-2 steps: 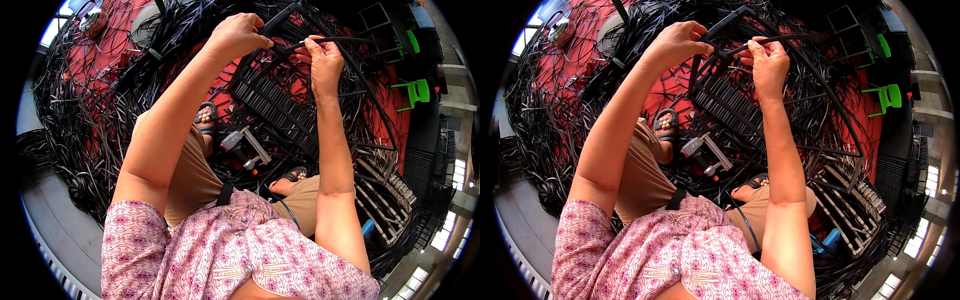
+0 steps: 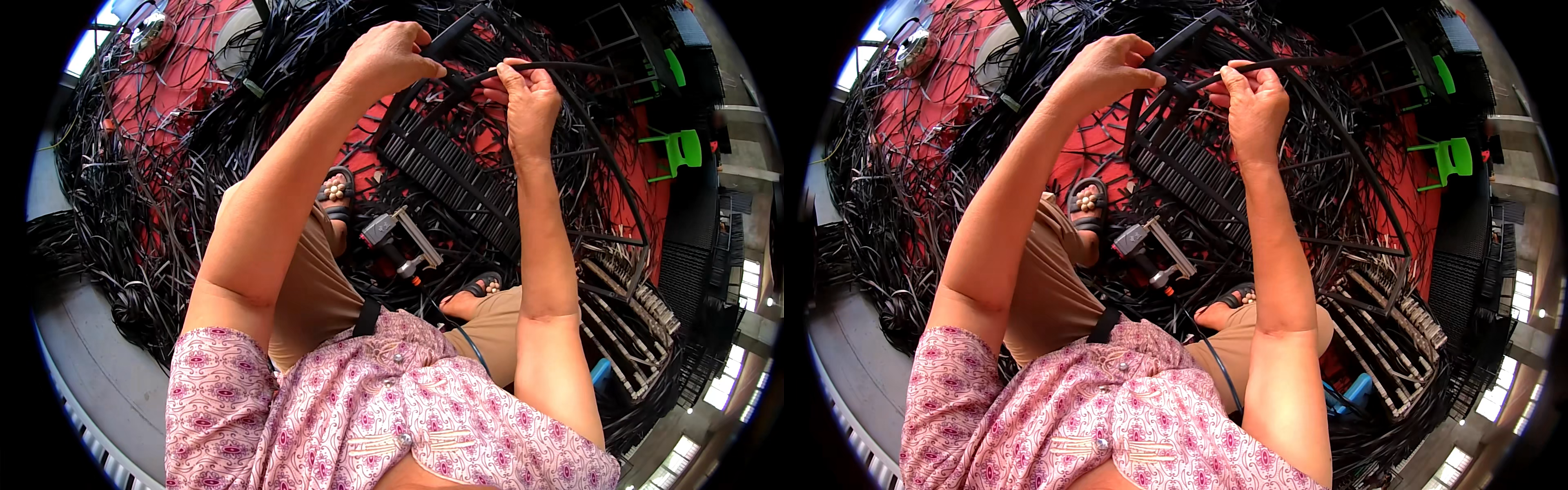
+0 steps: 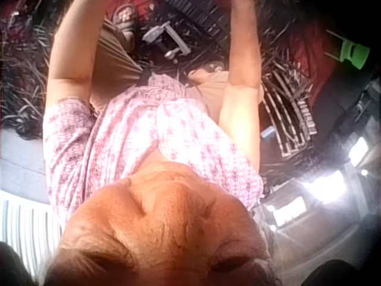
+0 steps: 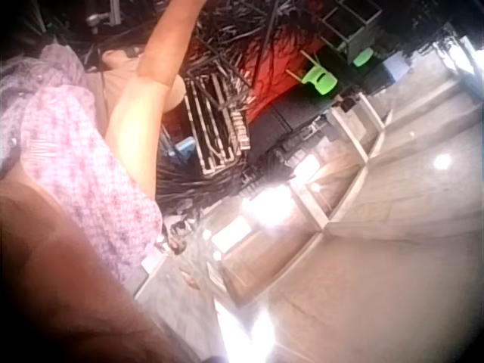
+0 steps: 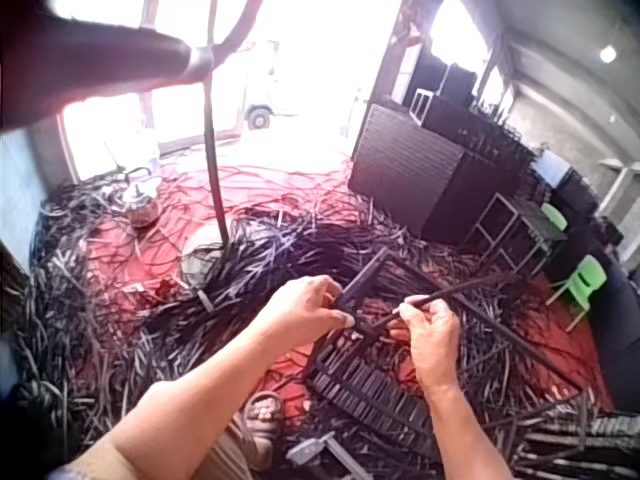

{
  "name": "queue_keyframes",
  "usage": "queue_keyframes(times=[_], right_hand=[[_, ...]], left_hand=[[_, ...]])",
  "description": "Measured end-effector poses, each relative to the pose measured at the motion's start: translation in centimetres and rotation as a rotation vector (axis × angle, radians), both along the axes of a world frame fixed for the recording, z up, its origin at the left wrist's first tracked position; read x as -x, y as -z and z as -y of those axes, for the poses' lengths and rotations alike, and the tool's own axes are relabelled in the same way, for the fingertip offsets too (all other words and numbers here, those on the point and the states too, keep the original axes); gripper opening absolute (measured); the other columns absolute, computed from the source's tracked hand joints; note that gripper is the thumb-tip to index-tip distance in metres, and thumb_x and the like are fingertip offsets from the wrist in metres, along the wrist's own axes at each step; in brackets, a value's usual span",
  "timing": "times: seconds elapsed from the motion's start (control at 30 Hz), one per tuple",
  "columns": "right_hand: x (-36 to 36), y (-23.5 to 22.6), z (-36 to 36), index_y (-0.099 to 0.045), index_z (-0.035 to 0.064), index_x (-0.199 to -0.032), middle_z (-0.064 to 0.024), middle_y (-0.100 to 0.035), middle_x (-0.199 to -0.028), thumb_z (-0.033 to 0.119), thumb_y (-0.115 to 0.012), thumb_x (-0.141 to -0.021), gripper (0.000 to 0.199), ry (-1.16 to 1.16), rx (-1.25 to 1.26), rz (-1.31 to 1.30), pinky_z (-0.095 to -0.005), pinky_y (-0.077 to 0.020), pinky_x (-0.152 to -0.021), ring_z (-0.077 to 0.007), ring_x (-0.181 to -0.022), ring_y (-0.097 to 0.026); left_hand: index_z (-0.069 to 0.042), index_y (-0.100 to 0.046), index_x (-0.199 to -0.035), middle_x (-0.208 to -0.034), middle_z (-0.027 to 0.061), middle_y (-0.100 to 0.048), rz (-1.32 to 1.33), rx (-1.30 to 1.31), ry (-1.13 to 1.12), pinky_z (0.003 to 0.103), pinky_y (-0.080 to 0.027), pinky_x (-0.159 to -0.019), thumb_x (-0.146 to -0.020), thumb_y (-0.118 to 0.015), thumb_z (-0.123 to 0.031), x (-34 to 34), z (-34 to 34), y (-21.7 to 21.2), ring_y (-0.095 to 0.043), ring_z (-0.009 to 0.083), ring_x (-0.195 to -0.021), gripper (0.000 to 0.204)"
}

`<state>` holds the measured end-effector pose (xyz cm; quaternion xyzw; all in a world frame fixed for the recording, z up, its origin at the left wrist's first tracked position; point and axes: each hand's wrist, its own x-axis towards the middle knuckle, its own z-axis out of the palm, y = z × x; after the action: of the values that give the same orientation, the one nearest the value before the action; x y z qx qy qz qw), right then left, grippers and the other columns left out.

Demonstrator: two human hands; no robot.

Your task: The person sits on the floor and assembles rectangular frames by attaching black cables to a metal grid structure. They use a staple gun to secure the cables and scissors to trim excess material, working on multiple frames throughout the clip.

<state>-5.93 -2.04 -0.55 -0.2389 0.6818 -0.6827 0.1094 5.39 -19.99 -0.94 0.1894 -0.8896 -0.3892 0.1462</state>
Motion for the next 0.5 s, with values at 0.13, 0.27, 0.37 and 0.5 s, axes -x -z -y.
queue_keyframes(times=[0.13,0.27,0.37,0.5], right_hand=[[-0.2,0.3,-0.1,-0.062,-0.0027,-0.100,-0.0082,-0.067,-0.084,0.005,-0.063,-0.092,0.011,0.048,0.027,-0.066,-0.0259,-0.0581,-0.063,-0.0141,-0.070,-0.067],[-0.3,0.6,-0.2,-0.063,-0.0020,-0.098,-0.0076,-0.067,-0.084,0.005,-0.066,-0.090,0.011,0.053,0.031,-0.120,-0.0254,-0.0579,-0.063,-0.0127,-0.069,-0.066],[-0.6,0.6,-0.2,-0.063,-0.0020,-0.099,-0.0073,-0.067,-0.083,0.004,-0.068,-0.088,0.013,0.039,-0.004,-0.170,-0.0251,-0.0576,-0.063,-0.0120,-0.070,-0.066],[-1.0,0.7,-0.1,-0.065,-0.0015,-0.102,-0.0067,-0.068,-0.083,0.003,-0.070,-0.086,0.017,-0.060,-0.015,-0.025,-0.0239,-0.0569,-0.064,-0.0106,-0.070,-0.066]], left_hand=[[0.001,-0.066,-0.115,-0.101,0.0180,-0.070,-0.011,0.029,0.013,0.036,-0.054,-0.084,-0.070,-0.079,-0.035,0.1,0.0,0.3,-0.069,0.0278,-0.094,0.059],[0.002,-0.065,-0.114,-0.100,0.0181,-0.070,-0.012,0.049,0.005,0.035,-0.055,-0.081,-0.070,-0.079,-0.035,0.3,-0.3,0.3,-0.069,0.0268,-0.091,0.059],[0.002,-0.063,-0.117,-0.101,0.0182,-0.070,0.005,0.006,0.008,0.034,-0.055,-0.078,-0.070,-0.080,-0.035,0.2,-0.5,0.3,-0.069,0.0256,-0.090,0.063],[0.003,-0.059,-0.122,-0.102,0.0182,-0.069,0.004,0.013,0.000,0.033,-0.055,-0.077,-0.070,-0.081,-0.036,0.3,-1.1,0.0,-0.069,0.0246,-0.089,0.068]])
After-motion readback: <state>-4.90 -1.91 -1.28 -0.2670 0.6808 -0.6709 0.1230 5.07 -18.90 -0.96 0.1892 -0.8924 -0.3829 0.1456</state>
